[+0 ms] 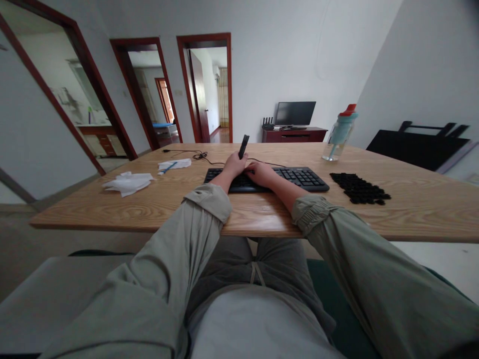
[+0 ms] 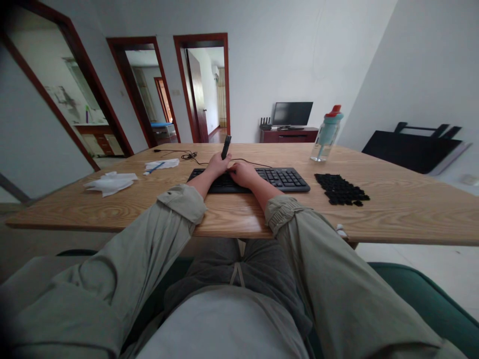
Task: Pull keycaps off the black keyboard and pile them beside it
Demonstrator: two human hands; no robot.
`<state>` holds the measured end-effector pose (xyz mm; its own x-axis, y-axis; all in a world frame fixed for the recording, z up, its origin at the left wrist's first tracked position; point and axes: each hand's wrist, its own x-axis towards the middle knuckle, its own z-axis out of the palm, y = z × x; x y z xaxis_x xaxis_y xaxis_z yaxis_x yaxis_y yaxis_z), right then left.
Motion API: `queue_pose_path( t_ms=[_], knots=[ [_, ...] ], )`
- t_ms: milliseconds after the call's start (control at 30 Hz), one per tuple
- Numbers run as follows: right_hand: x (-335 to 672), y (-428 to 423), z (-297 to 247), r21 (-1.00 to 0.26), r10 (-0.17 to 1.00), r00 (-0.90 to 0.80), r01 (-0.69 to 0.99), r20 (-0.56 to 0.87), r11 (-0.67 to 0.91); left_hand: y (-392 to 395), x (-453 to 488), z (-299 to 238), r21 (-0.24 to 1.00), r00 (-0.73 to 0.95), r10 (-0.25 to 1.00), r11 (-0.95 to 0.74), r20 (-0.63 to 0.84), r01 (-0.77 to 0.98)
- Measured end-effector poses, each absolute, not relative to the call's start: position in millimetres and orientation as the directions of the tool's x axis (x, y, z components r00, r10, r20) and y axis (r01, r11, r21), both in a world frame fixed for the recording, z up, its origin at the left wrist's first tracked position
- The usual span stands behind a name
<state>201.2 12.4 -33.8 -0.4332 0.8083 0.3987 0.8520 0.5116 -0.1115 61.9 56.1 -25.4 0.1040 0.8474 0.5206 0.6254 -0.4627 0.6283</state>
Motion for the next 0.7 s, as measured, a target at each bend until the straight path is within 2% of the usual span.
queue_pose_path(
  t_ms=[200, 400, 567, 700],
  knots=[
    [202, 14, -36, -0.142, 0.798, -0.430, 0.838, 0.422, 0.527, 64, 59, -30, 0.661, 0.096, 0.837, -0.490, 0.538, 0.568],
    [202, 14, -36, -0.190, 0.784, -0.410, 0.819, 0.467, 0.541, 68, 54, -26, 0.761, -0.086, 0.835, -0.447, 0.544, 0.470],
    [202, 12, -38, -0.221, 0.775, -0.399, 0.803, 0.490, 0.553, 63, 47, -22, 0.735, -0.035, 0.818, -0.496, 0.574, 0.463],
    [201, 4, -36, -0.252, 0.755, -0.361, 0.789, 0.547, 0.560, 66, 29, -12, 0.755, -0.137, 0.780, -0.522, 0.611, 0.398]
  ],
)
